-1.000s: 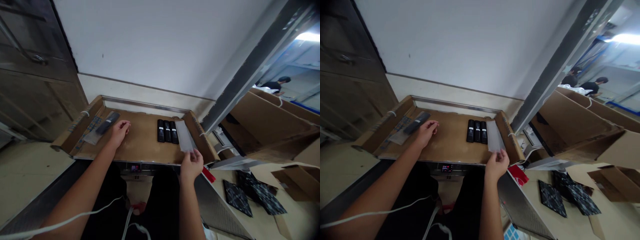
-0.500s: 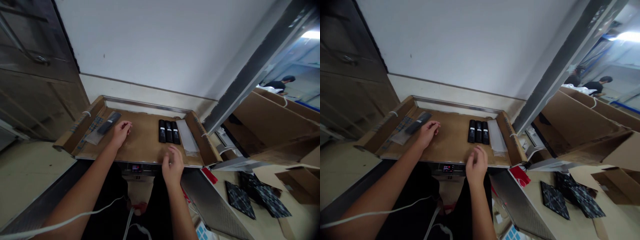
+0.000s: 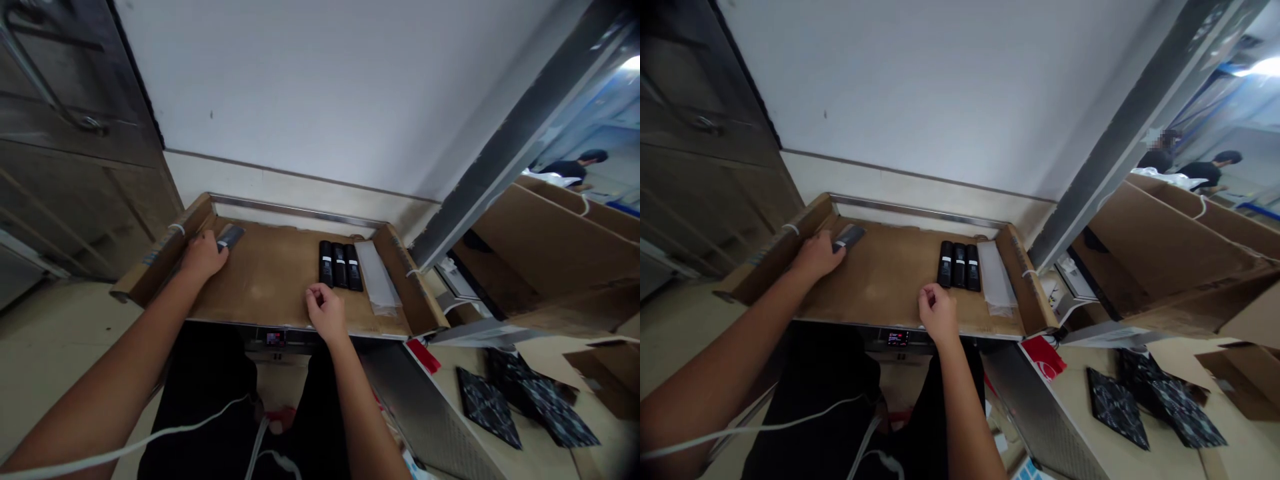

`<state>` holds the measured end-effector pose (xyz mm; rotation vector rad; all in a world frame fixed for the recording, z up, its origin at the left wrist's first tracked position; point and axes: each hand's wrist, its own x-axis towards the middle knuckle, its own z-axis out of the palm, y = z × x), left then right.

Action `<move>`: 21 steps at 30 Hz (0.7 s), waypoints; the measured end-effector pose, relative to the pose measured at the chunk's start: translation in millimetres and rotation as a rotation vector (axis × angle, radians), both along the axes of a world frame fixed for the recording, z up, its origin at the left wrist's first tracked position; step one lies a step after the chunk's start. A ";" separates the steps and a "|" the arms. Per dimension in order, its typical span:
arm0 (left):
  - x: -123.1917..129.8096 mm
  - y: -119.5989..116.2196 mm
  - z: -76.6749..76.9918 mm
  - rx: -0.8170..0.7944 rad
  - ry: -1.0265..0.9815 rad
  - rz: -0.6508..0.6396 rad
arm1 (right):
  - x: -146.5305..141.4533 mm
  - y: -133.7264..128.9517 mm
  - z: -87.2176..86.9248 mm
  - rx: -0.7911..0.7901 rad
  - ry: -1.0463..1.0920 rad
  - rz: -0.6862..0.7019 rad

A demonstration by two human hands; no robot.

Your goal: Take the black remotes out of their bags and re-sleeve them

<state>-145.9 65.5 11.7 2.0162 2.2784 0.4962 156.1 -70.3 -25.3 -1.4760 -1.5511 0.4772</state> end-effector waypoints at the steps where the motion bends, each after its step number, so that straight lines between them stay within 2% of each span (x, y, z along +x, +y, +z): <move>1: -0.2 3.0 -0.8 -0.041 0.001 -0.026 | -0.5 0.3 -0.1 0.005 -0.004 -0.004; 8: 23.9 12.9 -3.3 -0.292 -0.044 -0.120 | -1.4 0.6 1.4 0.014 -0.024 -0.010; 10: 32.6 11.0 -6.4 -0.250 -0.055 -0.167 | -1.6 0.0 2.6 0.007 -0.026 -0.004; 15: 52.8 1.5 -17.5 -0.010 -0.139 -0.217 | -1.9 -0.8 3.7 -0.012 -0.038 -0.012; 21: 65.3 -5.4 -18.8 -0.073 -0.370 -0.348 | -1.9 -0.5 3.5 -0.014 -0.015 -0.001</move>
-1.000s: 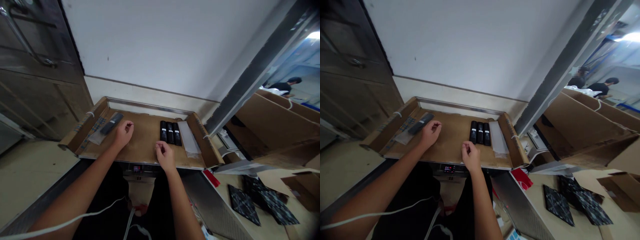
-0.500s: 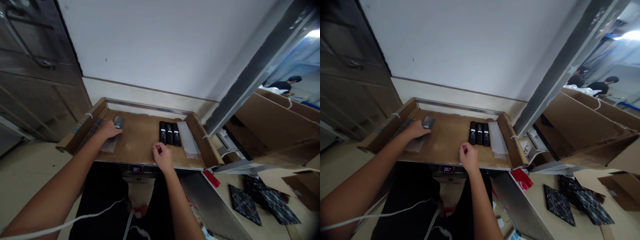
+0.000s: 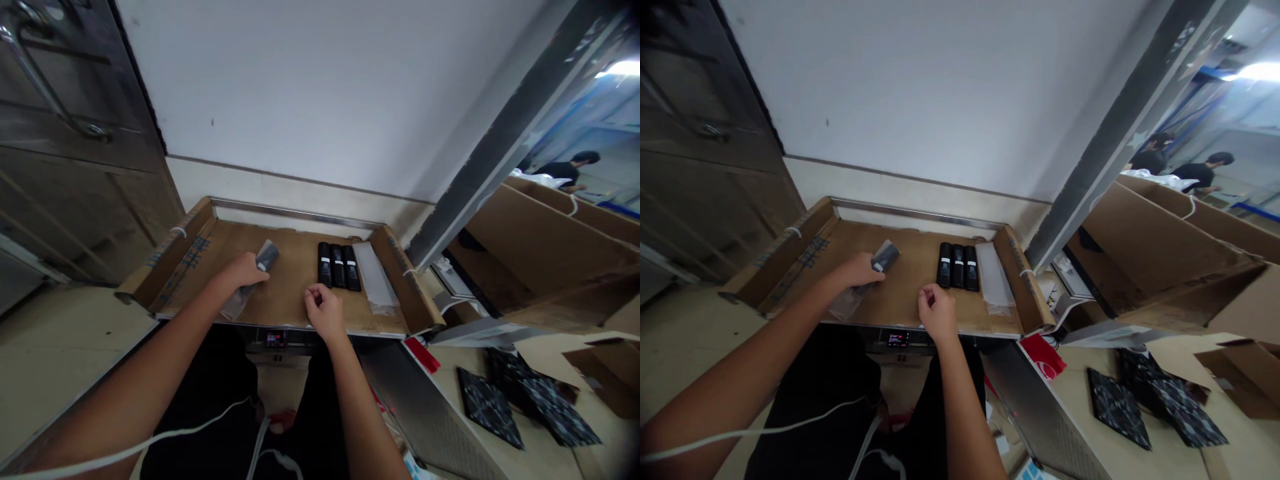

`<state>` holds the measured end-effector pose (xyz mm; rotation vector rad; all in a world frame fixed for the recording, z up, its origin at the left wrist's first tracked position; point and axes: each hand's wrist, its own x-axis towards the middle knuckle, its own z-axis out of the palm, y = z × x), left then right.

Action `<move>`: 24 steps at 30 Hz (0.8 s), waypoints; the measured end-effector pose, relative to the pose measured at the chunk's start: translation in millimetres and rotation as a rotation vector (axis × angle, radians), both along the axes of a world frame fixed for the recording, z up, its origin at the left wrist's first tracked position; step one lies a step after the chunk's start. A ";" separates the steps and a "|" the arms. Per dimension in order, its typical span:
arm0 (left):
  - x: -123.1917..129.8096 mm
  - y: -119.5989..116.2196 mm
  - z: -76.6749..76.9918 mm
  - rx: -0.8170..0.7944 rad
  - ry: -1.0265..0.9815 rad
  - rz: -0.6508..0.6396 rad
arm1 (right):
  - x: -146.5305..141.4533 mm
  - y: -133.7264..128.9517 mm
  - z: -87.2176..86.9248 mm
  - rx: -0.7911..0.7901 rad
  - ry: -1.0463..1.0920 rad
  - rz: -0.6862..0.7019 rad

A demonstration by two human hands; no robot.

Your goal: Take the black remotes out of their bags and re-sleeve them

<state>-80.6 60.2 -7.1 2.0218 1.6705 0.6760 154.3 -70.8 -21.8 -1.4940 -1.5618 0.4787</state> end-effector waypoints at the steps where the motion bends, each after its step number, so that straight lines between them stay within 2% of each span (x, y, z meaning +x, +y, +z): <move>1: 1.8 -1.7 1.4 0.011 -0.066 0.009 | -0.2 0.2 0.3 -0.006 0.012 0.005; 4: 11.7 -11.0 6.8 -0.074 -0.302 0.001 | -1.3 2.5 2.5 -0.068 0.095 0.041; 7: 33.0 -26.8 10.2 -0.237 -0.550 -0.048 | -1.9 7.7 6.5 -0.226 0.308 0.178; 10: 63.8 -44.0 9.5 -0.255 -0.817 0.049 | -1.5 14.6 9.6 -0.369 0.500 0.274; 13: 91.9 -54.8 7.9 -0.235 -1.044 0.089 | -1.8 20.4 8.7 -0.334 0.550 0.288; 15: 101.9 -54.9 8.2 -0.202 -1.100 0.091 | -2.5 22.3 6.8 -0.297 0.561 0.280; 18: 99.5 -43.1 11.8 -0.156 -1.112 0.111 | -2.1 21.2 6.5 -0.338 0.589 0.282; 24: 66.7 -9.8 29.3 -0.179 -1.163 0.073 | 9.9 13.7 14.2 -0.408 0.692 0.410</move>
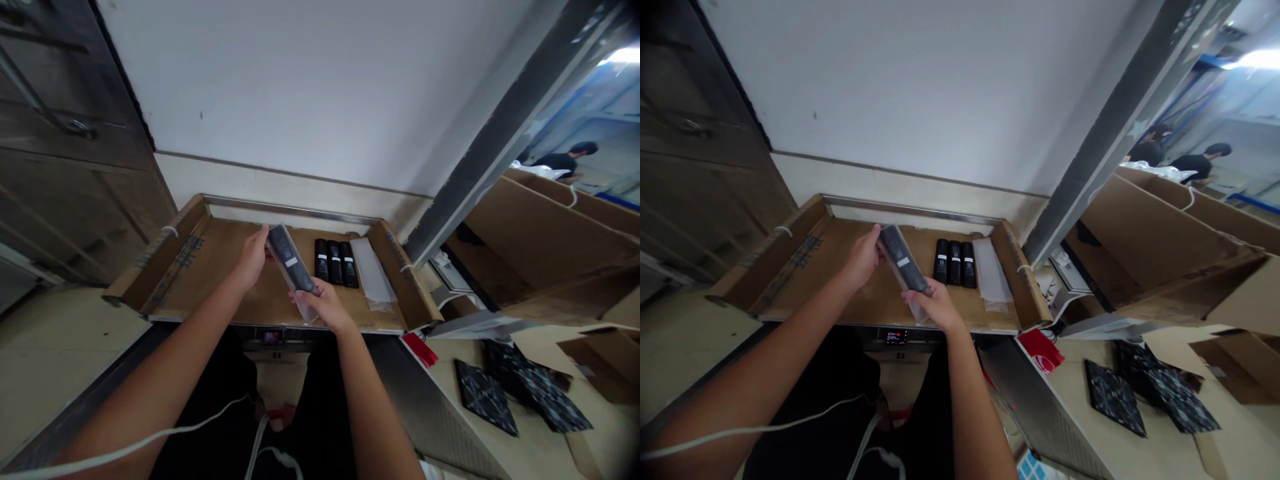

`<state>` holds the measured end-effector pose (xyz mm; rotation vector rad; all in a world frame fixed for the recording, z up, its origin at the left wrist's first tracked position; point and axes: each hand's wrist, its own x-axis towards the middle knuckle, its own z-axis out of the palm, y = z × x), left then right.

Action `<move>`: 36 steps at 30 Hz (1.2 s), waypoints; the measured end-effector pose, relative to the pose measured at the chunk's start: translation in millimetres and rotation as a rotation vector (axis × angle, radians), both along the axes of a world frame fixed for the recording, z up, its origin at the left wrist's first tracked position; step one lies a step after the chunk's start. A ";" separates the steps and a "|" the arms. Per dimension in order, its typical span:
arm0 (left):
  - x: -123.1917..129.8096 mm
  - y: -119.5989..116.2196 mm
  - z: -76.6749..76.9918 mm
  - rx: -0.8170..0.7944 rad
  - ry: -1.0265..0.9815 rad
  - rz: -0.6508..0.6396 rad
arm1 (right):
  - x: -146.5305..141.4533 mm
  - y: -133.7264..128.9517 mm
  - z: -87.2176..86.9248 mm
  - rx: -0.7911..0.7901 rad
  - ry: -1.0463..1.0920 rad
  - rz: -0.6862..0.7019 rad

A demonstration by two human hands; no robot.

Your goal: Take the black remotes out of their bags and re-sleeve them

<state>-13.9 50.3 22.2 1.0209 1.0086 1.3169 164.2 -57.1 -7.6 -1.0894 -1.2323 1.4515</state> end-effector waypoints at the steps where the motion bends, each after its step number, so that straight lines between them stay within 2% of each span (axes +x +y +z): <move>1: -2.5 1.8 3.2 0.000 0.002 -0.026 | 2.5 -0.4 0.1 -0.003 0.025 0.012; 4: -1.8 1.2 10.2 0.016 0.003 -0.087 | 7.9 0.0 -2.0 -0.014 0.101 0.023; 8: 5.1 -1.3 14.6 0.087 0.052 -0.054 | 9.7 0.9 -4.3 -0.032 0.104 0.019; 12: 5.8 0.4 24.6 0.315 0.327 0.048 | 8.7 2.1 -3.9 -0.021 0.055 0.006; 16: 13.0 4.6 47.9 0.633 0.614 0.139 | 4.1 6.8 -7.5 0.038 -0.011 -0.097; 20: 31.2 13.4 72.0 0.765 0.692 0.133 | -6.0 16.5 -17.0 0.197 -0.129 -0.294; 25: 46.3 21.2 92.7 0.778 0.621 0.100 | -15.1 26.7 -26.8 0.337 -0.372 -0.440; 29: 41.1 28.8 113.9 0.776 0.507 0.108 | -15.3 26.0 -27.5 0.355 -0.519 -0.474; 33: 7.9 51.6 142.2 0.631 0.234 0.339 | -16.4 21.8 -24.6 0.395 -0.590 -0.494; 35: -16.8 64.4 145.1 0.535 0.056 0.450 | -18.7 20.6 -23.7 0.408 -0.646 -0.499; 36: -28.9 69.2 140.3 0.478 -0.054 0.520 | -20.2 20.4 -23.6 0.416 -0.681 -0.504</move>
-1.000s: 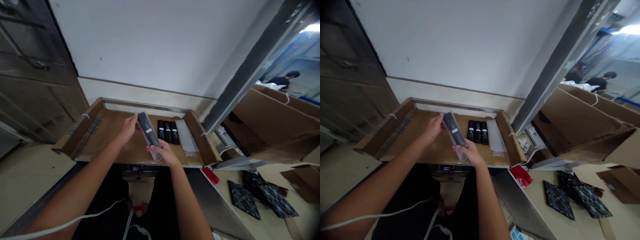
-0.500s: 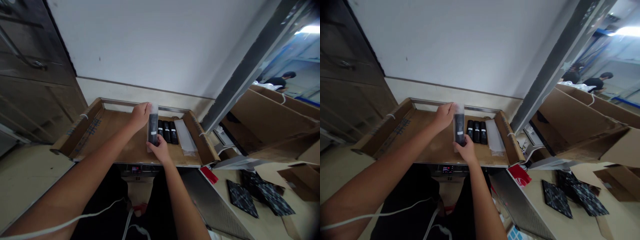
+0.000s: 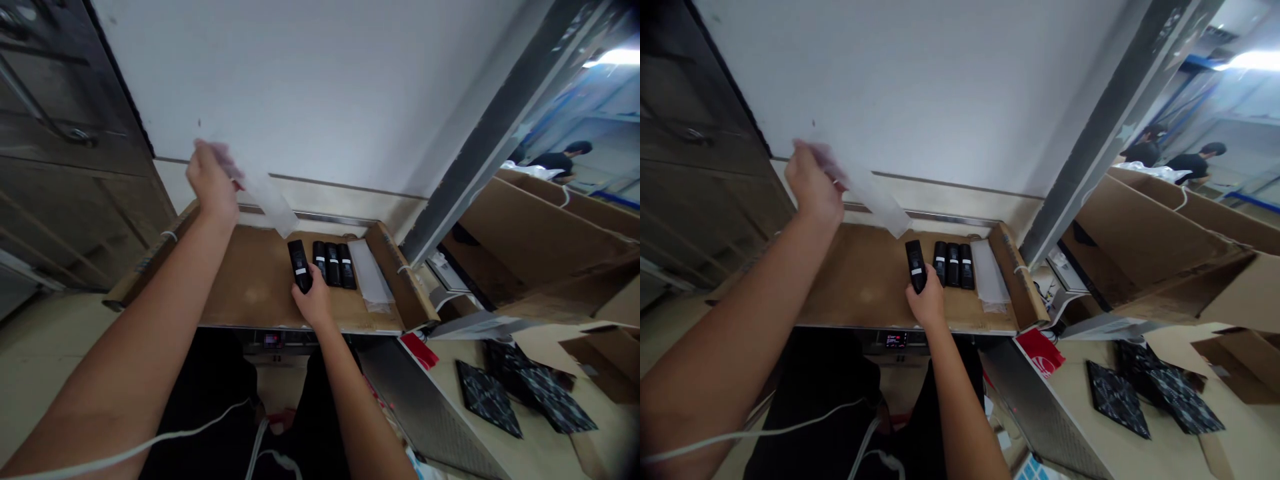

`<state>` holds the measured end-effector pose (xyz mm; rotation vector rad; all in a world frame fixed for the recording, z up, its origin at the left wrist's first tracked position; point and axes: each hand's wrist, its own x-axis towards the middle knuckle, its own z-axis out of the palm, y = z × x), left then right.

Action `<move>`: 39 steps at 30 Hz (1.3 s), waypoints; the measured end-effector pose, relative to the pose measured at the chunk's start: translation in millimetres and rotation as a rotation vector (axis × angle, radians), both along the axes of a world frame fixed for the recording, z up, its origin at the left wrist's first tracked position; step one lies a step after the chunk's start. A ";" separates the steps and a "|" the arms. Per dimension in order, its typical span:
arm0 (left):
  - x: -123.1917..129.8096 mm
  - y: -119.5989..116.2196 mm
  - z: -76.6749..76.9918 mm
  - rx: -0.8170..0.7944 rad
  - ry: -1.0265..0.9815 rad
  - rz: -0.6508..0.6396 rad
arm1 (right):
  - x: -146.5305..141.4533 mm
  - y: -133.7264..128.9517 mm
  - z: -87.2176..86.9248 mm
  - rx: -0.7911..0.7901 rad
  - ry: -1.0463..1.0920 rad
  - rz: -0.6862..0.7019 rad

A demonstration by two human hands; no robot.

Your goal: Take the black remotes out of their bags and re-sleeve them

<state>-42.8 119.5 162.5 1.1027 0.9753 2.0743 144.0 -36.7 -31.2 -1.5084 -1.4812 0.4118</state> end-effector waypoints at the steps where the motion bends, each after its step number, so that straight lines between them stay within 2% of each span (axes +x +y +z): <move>1: -11.1 3.1 -9.5 -0.026 -0.149 0.031 | -1.7 -0.1 -0.2 0.004 -0.037 -0.009; 3: -28.4 2.9 -41.7 -0.154 -0.389 0.024 | -5.2 -0.4 -0.8 0.014 -0.112 -0.020; 5: -38.8 -5.0 -85.2 -0.340 -0.469 0.012 | -8.3 -1.6 -1.1 0.021 -0.177 -0.022; 7: -44.5 -16.6 -129.4 -0.514 -0.386 0.042 | -10.5 -3.7 -0.7 0.025 -0.234 -0.027; 9: -48.1 -26.7 -165.1 -0.546 -0.350 0.075 | -12.4 -5.5 0.3 0.029 -0.297 -0.043; 10: -49.7 -30.0 -178.3 -0.536 -0.304 0.078 | -13.5 -5.6 0.9 0.032 -0.333 -0.048; 12: -52.2 -33.0 -195.4 -0.453 -0.091 0.096 | -16.8 -3.0 2.2 0.029 -0.411 -0.059; 15: -53.4 -32.6 -204.4 -0.328 0.219 0.116 | -25.4 8.4 4.4 -0.007 -0.519 -0.077; 18: -52.3 -33.6 -204.3 -0.286 0.287 0.137 | -36.3 23.5 6.5 -0.037 -0.592 -0.101; 23: -51.3 -37.1 -201.2 -0.298 0.176 0.098 | -44.1 31.2 10.0 0.012 -0.592 -0.173; 26: -51.7 -36.5 -200.2 -0.304 0.167 0.049 | -40.7 22.3 15.2 0.082 -0.441 -0.068; 30: -51.5 -37.7 -199.1 -0.339 0.146 -0.046 | -40.0 7.3 20.5 -0.041 -0.226 0.179; 36: -52.9 -42.0 -197.6 -0.361 -0.082 -0.208 | -43.8 1.2 14.2 -0.166 -0.142 0.194; 39: -54.5 -41.0 -198.9 -0.359 -0.138 -0.213 | -35.5 4.9 8.2 -0.174 0.141 0.196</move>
